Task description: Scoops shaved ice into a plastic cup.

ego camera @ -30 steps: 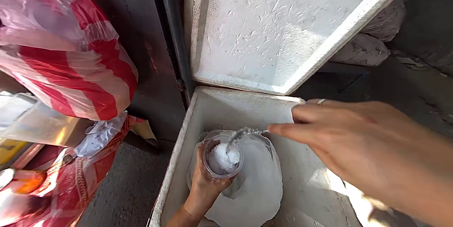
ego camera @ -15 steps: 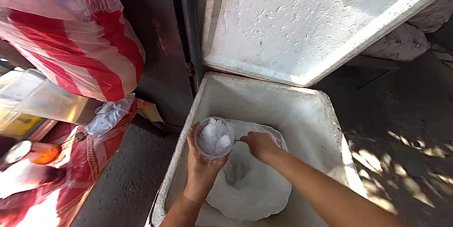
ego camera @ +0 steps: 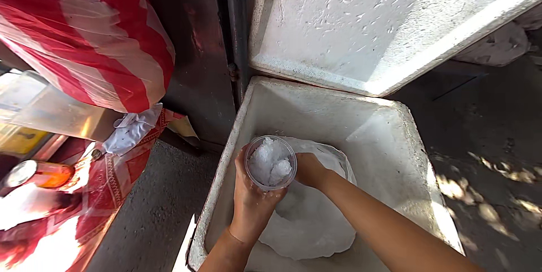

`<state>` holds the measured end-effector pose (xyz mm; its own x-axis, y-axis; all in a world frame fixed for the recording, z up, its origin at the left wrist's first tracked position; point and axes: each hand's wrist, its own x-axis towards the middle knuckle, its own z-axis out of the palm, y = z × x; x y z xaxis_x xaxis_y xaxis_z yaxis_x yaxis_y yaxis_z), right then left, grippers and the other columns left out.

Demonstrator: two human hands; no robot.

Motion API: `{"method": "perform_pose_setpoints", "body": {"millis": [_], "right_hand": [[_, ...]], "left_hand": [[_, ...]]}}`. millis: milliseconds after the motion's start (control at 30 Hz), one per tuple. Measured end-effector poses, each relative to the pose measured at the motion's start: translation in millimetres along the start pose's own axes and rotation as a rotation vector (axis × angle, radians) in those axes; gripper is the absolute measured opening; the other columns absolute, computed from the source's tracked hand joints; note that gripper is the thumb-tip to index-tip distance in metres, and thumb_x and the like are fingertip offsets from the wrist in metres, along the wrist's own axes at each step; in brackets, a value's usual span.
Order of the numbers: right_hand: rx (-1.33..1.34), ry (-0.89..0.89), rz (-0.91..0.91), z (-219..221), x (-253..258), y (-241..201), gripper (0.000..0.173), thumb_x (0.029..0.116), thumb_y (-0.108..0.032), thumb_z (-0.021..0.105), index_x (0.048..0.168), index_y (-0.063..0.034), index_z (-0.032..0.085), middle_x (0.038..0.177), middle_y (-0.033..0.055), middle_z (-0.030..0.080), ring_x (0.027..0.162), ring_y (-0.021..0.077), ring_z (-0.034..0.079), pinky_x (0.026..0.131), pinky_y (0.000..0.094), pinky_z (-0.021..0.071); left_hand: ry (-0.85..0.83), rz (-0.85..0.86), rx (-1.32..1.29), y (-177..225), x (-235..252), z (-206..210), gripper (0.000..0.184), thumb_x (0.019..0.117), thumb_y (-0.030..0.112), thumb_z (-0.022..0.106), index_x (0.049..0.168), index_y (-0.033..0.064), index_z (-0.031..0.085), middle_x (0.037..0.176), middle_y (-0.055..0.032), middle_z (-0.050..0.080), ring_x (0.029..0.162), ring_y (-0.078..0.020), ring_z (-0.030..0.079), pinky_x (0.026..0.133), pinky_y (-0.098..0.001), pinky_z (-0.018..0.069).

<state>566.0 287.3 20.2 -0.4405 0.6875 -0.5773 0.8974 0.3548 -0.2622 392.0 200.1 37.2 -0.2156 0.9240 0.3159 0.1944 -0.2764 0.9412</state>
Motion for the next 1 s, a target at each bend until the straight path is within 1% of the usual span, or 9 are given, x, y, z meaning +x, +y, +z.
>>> {"method": "perform_pose_setpoints", "body": {"millis": [100, 200, 367, 433, 533, 600, 733, 833, 1000], "right_hand": [[-0.125, -0.181, -0.142, 23, -13, -8, 0.025, 0.1017, -0.003, 0.047, 0.115, 0.0069, 0.066, 0.117, 0.0311, 0.065, 0.113, 0.0505, 0.062, 0.09, 0.0676, 0.0462], [-0.231, -0.232, -0.207, 20, -27, -4, 0.028, 0.1008, 0.0, 0.046, 0.117, 0.0014, 0.068, 0.117, 0.027, 0.066, 0.111, 0.0475, 0.063, 0.088, 0.0652, 0.0486], [-0.1, 0.027, -0.093, -5, -29, -11, 0.035, 0.0995, -0.001, 0.049, 0.128, -0.0083, 0.068, 0.119, 0.0208, 0.067, 0.111, 0.0411, 0.064, 0.087, 0.0576, 0.0511], [-0.108, -0.077, -0.146, 12, -30, -15, 0.027, 0.1016, -0.002, 0.046, 0.12, 0.0035, 0.066, 0.118, 0.0273, 0.065, 0.111, 0.0475, 0.063, 0.09, 0.0633, 0.049], [-0.235, -0.292, -0.202, 29, -35, -3, 0.033, 0.1008, 0.001, 0.045, 0.124, -0.004, 0.069, 0.119, 0.0256, 0.066, 0.11, 0.0466, 0.063, 0.088, 0.065, 0.0481], [-0.213, -0.254, -0.126, 17, -37, 3, 0.037, 0.0986, 0.004, 0.046, 0.125, -0.0061, 0.069, 0.119, 0.0253, 0.067, 0.112, 0.0464, 0.063, 0.089, 0.065, 0.0479], [-0.157, -0.084, 0.117, 10, -15, 8, 0.029, 0.1022, -0.002, 0.044, 0.12, 0.0022, 0.067, 0.117, 0.0247, 0.068, 0.112, 0.0432, 0.064, 0.089, 0.0593, 0.0497], [-0.173, -0.243, 0.067, 41, 9, 25, 0.028, 0.1006, -0.003, 0.048, 0.119, 0.007, 0.066, 0.122, 0.03, 0.064, 0.117, 0.0491, 0.06, 0.092, 0.0665, 0.0468], [-0.095, -0.436, -0.063, 34, 14, 35, 0.03, 0.1035, -0.013, 0.05, 0.124, -0.0087, 0.071, 0.125, 0.0244, 0.067, 0.122, 0.0462, 0.06, 0.096, 0.0703, 0.0426]], "left_hand": [[-0.017, -0.009, 0.001, 0, -1, -1, 0.11, 0.0649, 0.026, 0.095, 0.15, -0.0051, 0.032, 0.143, -0.0177, 0.054, 0.131, -0.013, 0.055, 0.111, -0.0265, 0.0465], [-0.026, -0.001, 0.019, 1, -2, 0, 0.11, 0.0648, 0.03, 0.095, 0.15, -0.0034, 0.034, 0.143, -0.0167, 0.055, 0.131, -0.0129, 0.055, 0.111, -0.0274, 0.0472], [-0.041, 0.003, 0.02, 1, -2, 0, 0.109, 0.0662, 0.029, 0.094, 0.151, -0.0021, 0.033, 0.143, -0.0149, 0.055, 0.131, -0.0125, 0.055, 0.111, -0.0283, 0.0471], [-0.041, -0.011, 0.012, 1, -3, 0, 0.109, 0.0653, 0.029, 0.095, 0.15, -0.0018, 0.034, 0.142, -0.0139, 0.056, 0.13, -0.0117, 0.056, 0.111, -0.0276, 0.0472], [-0.039, -0.018, 0.018, 1, -2, 0, 0.11, 0.0646, 0.03, 0.095, 0.15, -0.0019, 0.034, 0.141, -0.0146, 0.056, 0.13, -0.0122, 0.056, 0.111, -0.0282, 0.0475], [-0.032, -0.007, 0.015, 1, -2, 1, 0.11, 0.0645, 0.031, 0.095, 0.15, -0.0016, 0.035, 0.141, -0.015, 0.056, 0.13, -0.0129, 0.056, 0.111, -0.0284, 0.0475], [-0.049, -0.007, 0.024, -1, -2, 1, 0.107, 0.0664, 0.03, 0.094, 0.15, 0.0, 0.034, 0.142, -0.0133, 0.056, 0.13, -0.0116, 0.056, 0.111, -0.0284, 0.0479], [-0.063, -0.009, 0.038, -4, -1, 0, 0.107, 0.0665, 0.03, 0.094, 0.15, 0.0005, 0.035, 0.142, -0.0136, 0.056, 0.129, -0.0122, 0.057, 0.11, -0.0292, 0.0488], [-0.058, -0.012, 0.038, -5, 0, 1, 0.105, 0.0669, 0.03, 0.094, 0.149, -0.0012, 0.036, 0.141, -0.015, 0.056, 0.129, -0.0129, 0.056, 0.11, -0.0292, 0.0486]]}}
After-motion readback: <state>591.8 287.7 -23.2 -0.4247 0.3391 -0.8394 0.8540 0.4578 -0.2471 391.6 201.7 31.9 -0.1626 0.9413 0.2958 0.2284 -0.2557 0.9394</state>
